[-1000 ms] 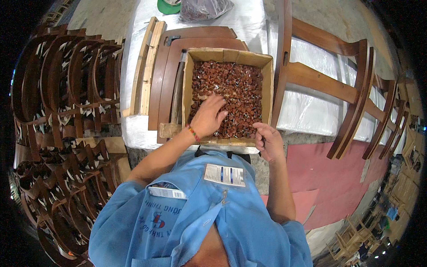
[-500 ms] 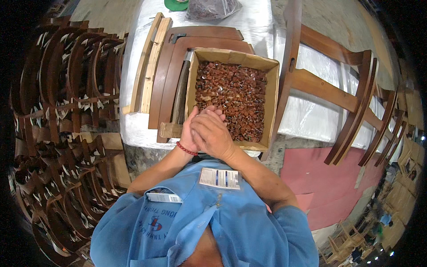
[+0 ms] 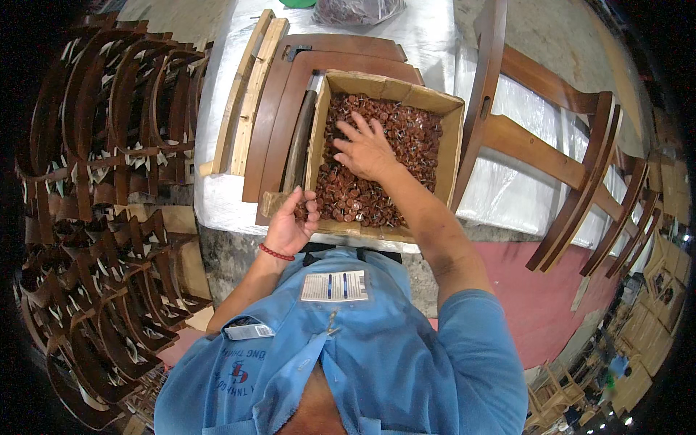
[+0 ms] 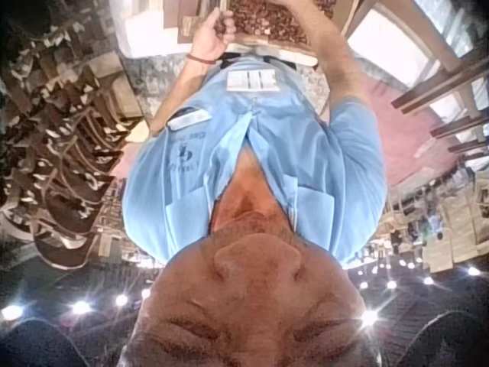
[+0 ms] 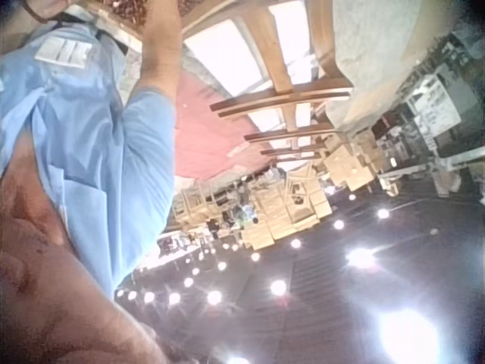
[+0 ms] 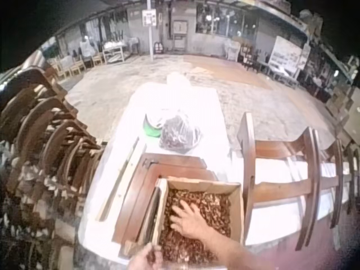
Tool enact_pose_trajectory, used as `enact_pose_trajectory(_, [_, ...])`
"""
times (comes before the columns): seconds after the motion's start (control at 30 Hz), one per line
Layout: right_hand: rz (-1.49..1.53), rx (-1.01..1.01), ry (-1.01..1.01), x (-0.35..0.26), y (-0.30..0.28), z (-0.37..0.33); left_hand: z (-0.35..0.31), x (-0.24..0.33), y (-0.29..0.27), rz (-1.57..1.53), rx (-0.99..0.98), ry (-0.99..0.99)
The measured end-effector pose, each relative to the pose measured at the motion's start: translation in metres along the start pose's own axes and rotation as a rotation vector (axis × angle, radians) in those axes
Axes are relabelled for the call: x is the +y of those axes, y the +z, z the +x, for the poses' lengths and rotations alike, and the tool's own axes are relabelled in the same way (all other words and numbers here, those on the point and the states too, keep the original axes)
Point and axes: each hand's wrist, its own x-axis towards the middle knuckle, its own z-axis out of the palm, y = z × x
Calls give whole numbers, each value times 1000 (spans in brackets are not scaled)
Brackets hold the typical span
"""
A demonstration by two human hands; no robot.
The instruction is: The person repeatedly picks small reddish-brown fasteners from a cardboard box, transfers them between hands, and returns them to the box. The hands remain in frame throughout, handling the fasteners one at a time or in small handfuls.
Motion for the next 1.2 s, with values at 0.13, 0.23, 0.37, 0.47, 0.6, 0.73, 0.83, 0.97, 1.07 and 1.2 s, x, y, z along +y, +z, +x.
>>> enact_pose_trajectory(0.13, [-176, -33, 178, 19, -13, -25, -2, 0, -2, 24, 38, 33])
enact_pose_trajectory(0.23, [-196, -50, 292, 28, -16, -43, -2, 3, -4, -23, -31, 29])
enact_pose_trajectory(0.37, [-151, -58, 426, 34, -12, -58, -7, 4, -12, -35, -54, 69])
enact_pose_trajectory(0.47, [-113, -67, 472, 38, -10, -70, -11, 5, -18, 3, -6, 30])
enact_pose_trajectory(0.6, [-106, -50, 559, 41, -6, -83, -12, 5, -17, -12, -54, 25])
enact_pose_trajectory(0.73, [-74, 31, 598, 39, -5, -86, -14, 5, -12, 2, -37, 31])
enact_pose_trajectory(0.83, [-12, 100, 553, 31, -8, -84, -14, 3, -13, 36, 4, 49])
enact_pose_trajectory(0.97, [145, 128, 357, 9, -14, -87, -10, 4, -20, 28, -61, 30])
enact_pose_trajectory(1.07, [286, 103, 207, -11, -11, -83, -9, 3, -21, 45, -74, 45])
enact_pose_trajectory(1.2, [429, -25, 140, -9, -7, -66, -9, 0, -14, 121, 30, 91])
